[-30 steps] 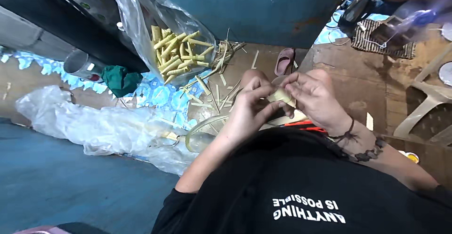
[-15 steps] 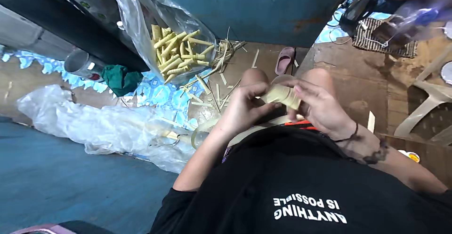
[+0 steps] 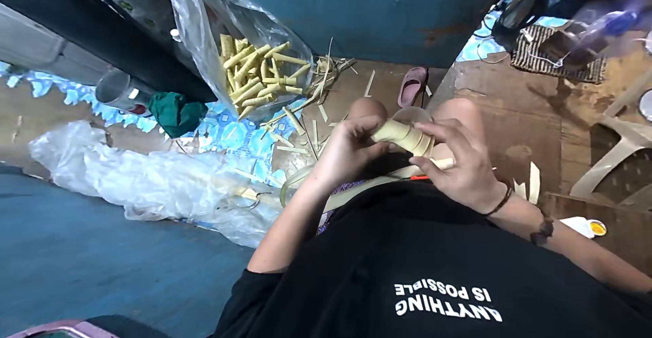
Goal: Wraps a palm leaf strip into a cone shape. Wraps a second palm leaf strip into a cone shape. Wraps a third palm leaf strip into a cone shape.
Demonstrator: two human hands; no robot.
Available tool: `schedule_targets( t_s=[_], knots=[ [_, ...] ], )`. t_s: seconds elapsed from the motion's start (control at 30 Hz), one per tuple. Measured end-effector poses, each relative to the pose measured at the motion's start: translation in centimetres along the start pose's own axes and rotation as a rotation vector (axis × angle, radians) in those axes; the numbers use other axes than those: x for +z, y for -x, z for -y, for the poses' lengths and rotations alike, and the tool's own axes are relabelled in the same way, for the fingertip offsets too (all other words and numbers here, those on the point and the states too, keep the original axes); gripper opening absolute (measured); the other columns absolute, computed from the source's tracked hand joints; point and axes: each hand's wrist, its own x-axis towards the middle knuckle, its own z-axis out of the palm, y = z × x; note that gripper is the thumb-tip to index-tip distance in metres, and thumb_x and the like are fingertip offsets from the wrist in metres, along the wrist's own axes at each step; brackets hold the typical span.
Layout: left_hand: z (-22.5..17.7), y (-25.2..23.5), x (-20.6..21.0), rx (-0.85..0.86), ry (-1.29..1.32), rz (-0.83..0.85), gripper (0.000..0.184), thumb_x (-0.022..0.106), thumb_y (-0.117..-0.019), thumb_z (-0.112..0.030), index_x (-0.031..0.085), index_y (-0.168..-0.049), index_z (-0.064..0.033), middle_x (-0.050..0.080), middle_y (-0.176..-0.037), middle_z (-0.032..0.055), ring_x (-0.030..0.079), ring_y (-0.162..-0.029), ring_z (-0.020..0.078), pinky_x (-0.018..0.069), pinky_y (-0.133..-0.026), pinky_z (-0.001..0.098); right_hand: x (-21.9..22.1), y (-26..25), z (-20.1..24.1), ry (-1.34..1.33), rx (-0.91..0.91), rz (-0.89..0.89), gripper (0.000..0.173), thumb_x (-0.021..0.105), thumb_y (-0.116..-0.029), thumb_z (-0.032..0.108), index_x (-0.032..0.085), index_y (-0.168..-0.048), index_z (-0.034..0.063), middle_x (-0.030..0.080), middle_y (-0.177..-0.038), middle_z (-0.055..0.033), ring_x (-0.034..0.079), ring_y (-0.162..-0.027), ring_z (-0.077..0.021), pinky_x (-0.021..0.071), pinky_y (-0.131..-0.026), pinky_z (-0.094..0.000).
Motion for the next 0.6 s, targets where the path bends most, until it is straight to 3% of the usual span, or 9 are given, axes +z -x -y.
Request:
schedule_targets(
  t_s=[0.07,0.13,0.17,0.23,0.3,0.37,0.47,0.57,0.6],
  knots=[
    [0.2,-0.3,0.0,0.009,0.039,0.02,0.014,0.079,-0.0855,-0.003,0.069,-0.096,-0.0013,0.07,-0.081,0.0019,0.066,-0.07,0.0048,0.0573,-0.067,0.0229,-0.4,0.0,0.3,-0.317,0.307,0.049,0.03,0.055,-0.105,0.015,0.062,-0.132,0.0049,0.071,-0.105,-0.0012,0.068,-0.08,-0.0029,0.0585,-0.071,-0.0181],
    [0.2,-0.3,0.0,0.024,0.058,0.041,0.014,0.078,-0.0861,-0.002,0.07,-0.097,-0.0004,0.072,-0.084,0.0023,0.068,-0.075,0.005,0.0594,-0.072,0.0236,-1.0,-0.4,0.6,-0.74,0.665,0.05,0.034,0.036,-0.1115,0.02,0.064,-0.127,0.0092,0.069,-0.084,-0.0015,0.062,-0.058,-0.005,0.055,-0.053,-0.0185],
    [0.3,-0.3,0.0,0.03,0.054,0.045,0.012,0.077,-0.0867,-0.002,0.071,-0.097,-0.0005,0.071,-0.084,0.002,0.067,-0.075,0.0049,0.0583,-0.072,0.0237,-1.1,-0.4,0.7,-0.719,0.671,0.051,0.034,0.035,-0.1117,0.021,0.064,-0.126,0.0095,0.069,-0.082,-0.0014,0.062,-0.057,-0.0052,0.0552,-0.052,-0.0188],
    [0.4,-0.3,-0.1,0.033,0.03,0.036,0.011,0.078,-0.0871,-0.004,0.071,-0.095,-0.0018,0.07,-0.08,0.0005,0.064,-0.071,0.0033,0.0557,-0.068,0.0216,-0.9,0.3,0.5,-0.331,0.366,0.037,0.028,0.053,-0.1043,0.015,0.063,-0.129,0.006,0.071,-0.097,0.0005,0.067,-0.076,-0.0025,0.0584,-0.067,-0.0181],
    [0.4,-0.3,-0.2,0.019,0.023,0.031,0.013,0.078,-0.0865,-0.004,0.069,-0.095,-0.0022,0.069,-0.079,0.0003,0.064,-0.069,0.0032,0.0548,-0.066,0.0212,-0.7,0.6,-0.1,-0.016,0.055,0.005,0.045,0.07,-0.0966,0.025,0.061,-0.131,-0.0032,0.068,-0.117,-0.011,0.067,-0.104,-0.0123,0.0582,-0.09,-0.028],
    [0.2,-0.3,-0.2,0.01,0.036,0.035,0.016,0.079,-0.0849,-0.003,0.068,-0.097,-0.0014,0.07,-0.08,0.002,0.065,-0.069,0.0052,0.0569,-0.065,0.0229,-0.7,0.7,0.0,-0.167,0.185,0.03,0.035,0.063,-0.1012,0.02,0.062,-0.131,0.0014,0.071,-0.111,-0.0034,0.069,-0.096,-0.0051,0.0586,-0.085,-0.0215],
    [0.3,-0.2,-0.2,0.035,0.058,0.04,0.014,0.078,-0.0856,-0.001,0.068,-0.095,-0.0008,0.07,-0.081,0.0018,0.066,-0.071,0.0049,0.0573,-0.068,0.0232,-1.1,0.1,0.8,-0.749,0.661,0.044,0.035,0.034,-0.1119,0.022,0.065,-0.125,0.0095,0.071,-0.079,-0.0018,0.066,-0.06,-0.0072,0.0585,-0.055,-0.0212],
    [0.4,-0.3,-0.4,0.043,0.084,0.022,0.014,0.077,-0.0862,0.0,0.068,-0.097,-0.0005,0.07,-0.082,0.0011,0.066,-0.071,0.0036,0.057,-0.068,0.0215,-0.6,0.9,0.5,-0.275,0.286,0.015,0.031,0.056,-0.1028,0.015,0.061,-0.132,0.005,0.072,-0.108,-0.0003,0.069,-0.088,-0.0038,0.0603,-0.077,-0.0206],
    [0.3,-0.2,-0.4,0.034,0.087,0.012,0.015,0.076,-0.086,0.001,0.068,-0.098,-0.0007,0.071,-0.082,0.001,0.066,-0.071,0.0035,0.0573,-0.067,0.0212,-0.5,1.1,0.1,-0.077,0.11,-0.009,0.041,0.066,-0.0989,0.021,0.061,-0.133,-0.0005,0.068,-0.12,-0.0081,0.067,-0.104,-0.0095,0.0581,-0.09,-0.0259]
  ],
)
